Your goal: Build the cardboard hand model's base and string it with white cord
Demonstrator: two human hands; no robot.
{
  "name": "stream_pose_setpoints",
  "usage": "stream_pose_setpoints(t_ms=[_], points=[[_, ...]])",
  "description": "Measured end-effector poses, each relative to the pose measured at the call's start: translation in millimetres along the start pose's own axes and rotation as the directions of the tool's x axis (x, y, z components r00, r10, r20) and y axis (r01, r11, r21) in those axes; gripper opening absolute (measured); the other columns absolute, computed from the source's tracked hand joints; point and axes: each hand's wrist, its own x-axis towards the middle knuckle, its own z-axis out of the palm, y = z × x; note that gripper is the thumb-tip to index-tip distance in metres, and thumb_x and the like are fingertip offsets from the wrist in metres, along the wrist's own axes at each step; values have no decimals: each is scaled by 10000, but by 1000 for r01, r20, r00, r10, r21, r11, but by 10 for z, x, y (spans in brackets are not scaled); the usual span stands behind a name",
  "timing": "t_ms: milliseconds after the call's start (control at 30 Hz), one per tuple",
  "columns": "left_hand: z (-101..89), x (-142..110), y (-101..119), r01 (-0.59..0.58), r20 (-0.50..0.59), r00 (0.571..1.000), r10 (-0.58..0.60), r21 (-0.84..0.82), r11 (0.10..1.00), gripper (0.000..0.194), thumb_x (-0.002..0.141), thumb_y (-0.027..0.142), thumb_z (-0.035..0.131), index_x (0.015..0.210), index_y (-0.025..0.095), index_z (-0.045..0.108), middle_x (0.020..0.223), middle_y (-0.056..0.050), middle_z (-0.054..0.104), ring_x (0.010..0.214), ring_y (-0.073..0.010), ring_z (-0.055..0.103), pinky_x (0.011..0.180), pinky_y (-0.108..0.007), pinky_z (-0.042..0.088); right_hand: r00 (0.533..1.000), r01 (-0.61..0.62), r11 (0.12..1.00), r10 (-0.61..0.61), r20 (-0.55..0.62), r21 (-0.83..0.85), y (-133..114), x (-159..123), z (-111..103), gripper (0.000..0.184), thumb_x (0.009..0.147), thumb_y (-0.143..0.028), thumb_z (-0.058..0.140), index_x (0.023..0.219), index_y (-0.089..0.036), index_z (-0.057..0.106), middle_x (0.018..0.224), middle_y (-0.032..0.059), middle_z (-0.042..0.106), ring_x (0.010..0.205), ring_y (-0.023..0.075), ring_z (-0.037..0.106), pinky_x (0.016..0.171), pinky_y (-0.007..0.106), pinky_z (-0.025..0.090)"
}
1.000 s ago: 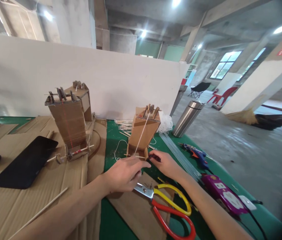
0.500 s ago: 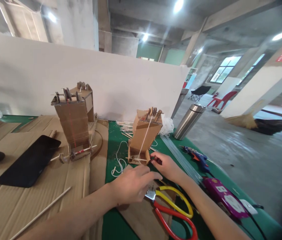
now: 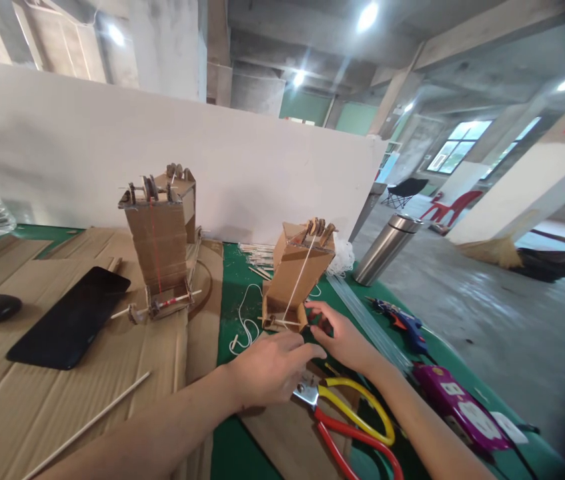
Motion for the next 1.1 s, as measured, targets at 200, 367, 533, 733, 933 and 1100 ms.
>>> stream_pose_setpoints(t_ms=[200, 367, 533, 733, 933, 1100], points=[[-2, -4, 9, 0, 4, 1000, 0, 14, 1000, 308, 889, 156, 400, 1187, 212, 449, 958, -50, 596, 886, -182, 563, 749, -285, 475, 998, 59, 998, -59, 34, -15, -76, -12, -48, 352, 849, -447, 547, 1114, -216, 563, 1071, 77, 622, 882, 216, 596, 770, 342, 491], [-37, -5, 63, 10, 22, 1000, -11, 43, 999, 318, 881, 170, 433, 1189, 240, 466, 955, -40, 600, 907, -185, 561, 728, -273, 457, 998, 57, 998, -57, 18, -22, -42, 38, -22, 275, 863, -444, 526, 988, -214, 609, 1049, 76, 652, 937, 229, 598, 819, 352, 474], [-52, 4, 103, -38, 24, 999, 37, 47, 998, 309, 874, 162, 431, 1172, 218, 490, 912, -41, 591, 873, -180, 558, 711, -264, 463, 999, 44, 998, -45, -15, -37, -9, 54, -3, 236, 842, -430, 559, 922, -221, 633, 956, 53, 680, 872, 217, 612, 775, 331, 477], [-45, 13, 114, -71, 36, 997, 69, 64, 995, 306, 861, 151, 439, 1154, 205, 508, 883, -36, 588, 842, -176, 558, 714, -258, 454, 999, 49, 998, -50, -10, -43, 16, 52, 28, 220, 849, -425, 554, 907, -225, 626, 926, 41, 677, 822, 203, 606, 752, 314, 468], [-35, 16, 104, -87, 41, 996, 83, 106, 991, 219, 871, 191, 457, 1066, 222, 551, 867, -14, 603, 825, -168, 564, 717, -271, 420, 999, 48, 998, -49, -18, -33, 35, 53, 47, 217, 845, -398, 577, 963, -222, 623, 971, 46, 671, 844, 206, 602, 751, 308, 465], [-19, 4, 108, -120, 23, 993, 118, 103, 987, 187, 900, 240, 441, 1039, 224, 564, 864, -14, 619, 820, -164, 570, 668, -267, 395, 999, 37, 999, -37, -8, -29, 17, 48, 48, 233, 847, -409, 574, 976, -221, 621, 975, 49, 663, 836, 206, 598, 754, 318, 467]])
